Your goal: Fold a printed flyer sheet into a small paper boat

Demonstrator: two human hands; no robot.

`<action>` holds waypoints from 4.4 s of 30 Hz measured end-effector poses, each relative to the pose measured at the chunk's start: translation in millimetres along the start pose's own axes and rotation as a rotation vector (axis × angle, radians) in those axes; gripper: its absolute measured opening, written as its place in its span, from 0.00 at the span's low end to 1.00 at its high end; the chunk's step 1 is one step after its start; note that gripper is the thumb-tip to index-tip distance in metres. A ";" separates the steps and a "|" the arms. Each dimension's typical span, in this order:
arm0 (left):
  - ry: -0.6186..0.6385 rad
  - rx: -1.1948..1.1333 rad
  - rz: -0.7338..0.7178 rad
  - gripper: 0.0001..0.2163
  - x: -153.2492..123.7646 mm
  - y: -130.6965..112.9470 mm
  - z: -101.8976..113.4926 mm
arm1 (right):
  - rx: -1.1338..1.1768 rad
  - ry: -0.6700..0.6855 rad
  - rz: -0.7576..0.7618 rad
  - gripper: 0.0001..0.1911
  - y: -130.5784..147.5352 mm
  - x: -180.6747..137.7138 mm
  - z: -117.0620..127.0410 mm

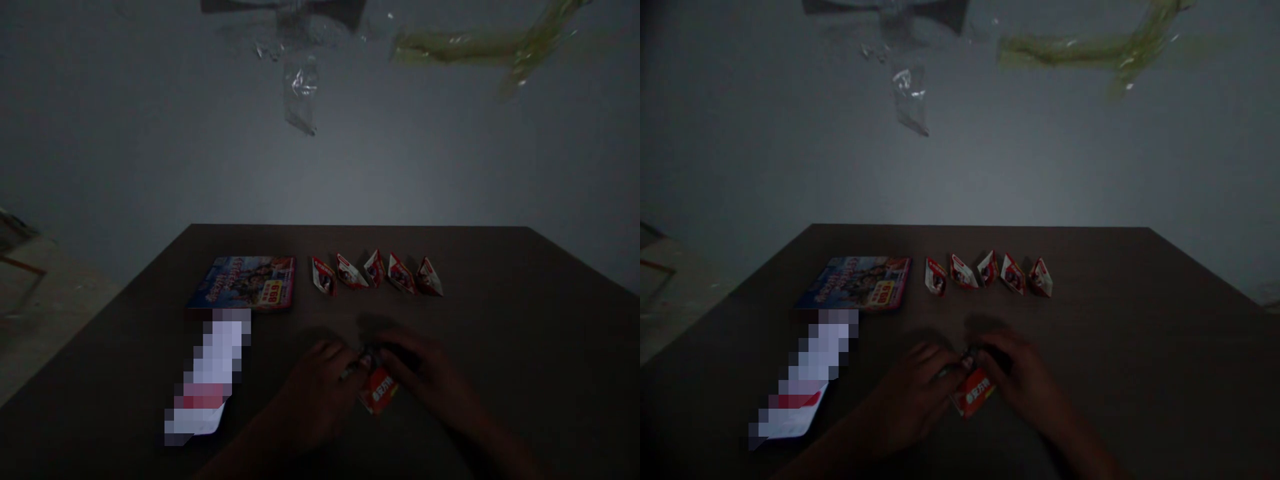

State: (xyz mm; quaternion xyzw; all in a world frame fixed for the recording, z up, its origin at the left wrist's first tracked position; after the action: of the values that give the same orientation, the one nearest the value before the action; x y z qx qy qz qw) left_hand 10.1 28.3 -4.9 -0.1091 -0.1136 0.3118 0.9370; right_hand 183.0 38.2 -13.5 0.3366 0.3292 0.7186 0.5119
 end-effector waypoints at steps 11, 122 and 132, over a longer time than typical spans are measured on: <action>0.003 0.008 0.145 0.18 0.0 10.9 1.4 | -0.204 0.131 0.256 0.22 8.9 -7.2 -0.9; 0.030 0.237 0.536 0.15 15.3 18.8 -3.8 | -0.797 -0.040 -0.045 0.12 6.2 4.5 -19.7; -0.001 0.202 0.522 0.14 12.3 20.1 -4.1 | -0.839 -0.007 -0.083 0.15 8.9 7.7 -21.5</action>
State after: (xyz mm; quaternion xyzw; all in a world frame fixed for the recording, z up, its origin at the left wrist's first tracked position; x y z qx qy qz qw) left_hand 9.6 50.9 -12.6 -0.0404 -0.0503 0.5525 0.8310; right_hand 158.8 40.6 -17.1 0.0879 0.0197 0.7680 0.6341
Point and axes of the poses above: each hand's wrist, its own x-axis towards the middle knuckle, its own z-axis out of the back of the hand, y = z × x, the point moved 4 cm from there along x, towards the middle knuckle
